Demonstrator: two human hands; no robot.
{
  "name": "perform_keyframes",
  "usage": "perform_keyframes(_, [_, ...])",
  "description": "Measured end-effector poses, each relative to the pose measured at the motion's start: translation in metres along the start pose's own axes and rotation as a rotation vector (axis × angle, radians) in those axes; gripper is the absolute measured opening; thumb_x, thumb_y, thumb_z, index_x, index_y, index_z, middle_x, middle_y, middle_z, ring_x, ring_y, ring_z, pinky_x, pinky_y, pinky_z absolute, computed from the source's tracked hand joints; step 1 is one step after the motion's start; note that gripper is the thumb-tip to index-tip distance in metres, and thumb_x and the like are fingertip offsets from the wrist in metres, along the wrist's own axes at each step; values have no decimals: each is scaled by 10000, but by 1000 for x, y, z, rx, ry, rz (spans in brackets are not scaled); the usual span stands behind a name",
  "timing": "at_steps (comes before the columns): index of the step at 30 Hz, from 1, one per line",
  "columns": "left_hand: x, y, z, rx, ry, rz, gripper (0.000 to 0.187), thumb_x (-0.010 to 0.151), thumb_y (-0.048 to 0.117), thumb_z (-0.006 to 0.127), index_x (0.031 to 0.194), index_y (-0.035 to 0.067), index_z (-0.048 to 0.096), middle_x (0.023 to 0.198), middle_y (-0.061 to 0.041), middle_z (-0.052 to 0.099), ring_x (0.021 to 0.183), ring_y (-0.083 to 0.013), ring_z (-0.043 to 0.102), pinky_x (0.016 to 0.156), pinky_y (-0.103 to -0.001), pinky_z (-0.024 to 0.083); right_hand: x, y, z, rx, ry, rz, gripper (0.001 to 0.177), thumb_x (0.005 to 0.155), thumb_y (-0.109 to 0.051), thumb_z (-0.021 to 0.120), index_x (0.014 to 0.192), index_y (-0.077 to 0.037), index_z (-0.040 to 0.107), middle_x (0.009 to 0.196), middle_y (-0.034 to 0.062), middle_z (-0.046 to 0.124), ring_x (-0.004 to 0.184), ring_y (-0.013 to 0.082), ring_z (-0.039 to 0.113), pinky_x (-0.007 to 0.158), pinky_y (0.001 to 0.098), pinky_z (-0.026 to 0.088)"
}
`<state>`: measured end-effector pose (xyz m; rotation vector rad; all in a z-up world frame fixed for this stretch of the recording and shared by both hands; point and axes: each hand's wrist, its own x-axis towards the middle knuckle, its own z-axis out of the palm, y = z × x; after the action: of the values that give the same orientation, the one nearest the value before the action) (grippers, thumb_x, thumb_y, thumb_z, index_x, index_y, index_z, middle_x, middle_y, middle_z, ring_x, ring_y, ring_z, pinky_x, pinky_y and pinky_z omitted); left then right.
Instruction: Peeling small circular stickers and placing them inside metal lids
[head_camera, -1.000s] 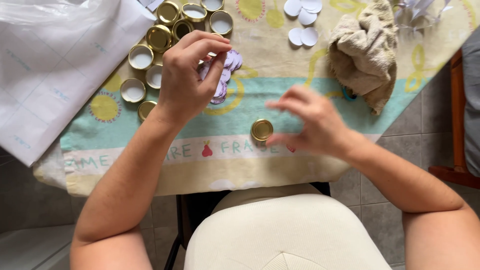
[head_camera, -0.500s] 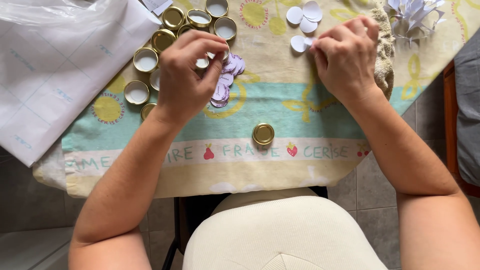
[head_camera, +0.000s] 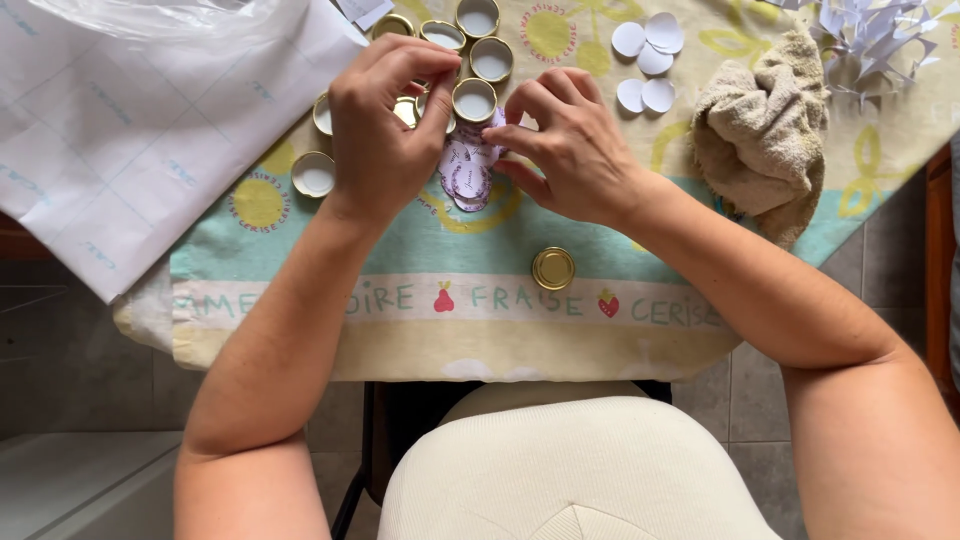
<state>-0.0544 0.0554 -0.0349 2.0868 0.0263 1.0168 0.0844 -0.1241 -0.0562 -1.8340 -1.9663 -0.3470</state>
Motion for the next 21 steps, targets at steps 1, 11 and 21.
perform_keyframes(1, [-1, 0, 1, -6, 2, 2, 134, 933, -109, 664, 1002, -14, 729, 993, -151, 695, 892, -244, 698, 742, -311, 599, 0, 2, 2, -15, -42, 16, 171, 1024, -260, 732, 1165, -164, 740, 1099, 77, 581, 969, 310, 529, 902, 451, 410])
perform_keyframes(11, [-1, -1, 3, 4, -8, 12, 122, 949, -92, 679, 1003, 8, 725, 982, -124, 699, 890, -235, 686, 703, -315, 553, 5, -9, -5, 40, 107, -137, 110, 1080, -211, 668, 1089, -111, 711, 1080, 75, 681, 952, 306, 594, 963, 456, 447])
perform_keyframes(21, [-1, 2, 2, 11, -14, 8, 121, 948, -93, 681, 1003, 5, 725, 985, -125, 697, 895, -236, 688, 707, -315, 561, 7, -21, 9, 129, 35, -66, 370, 1064, -456, 621, 1080, -96, 704, 1122, 97, 591, 1021, 352, 533, 1001, 501, 374])
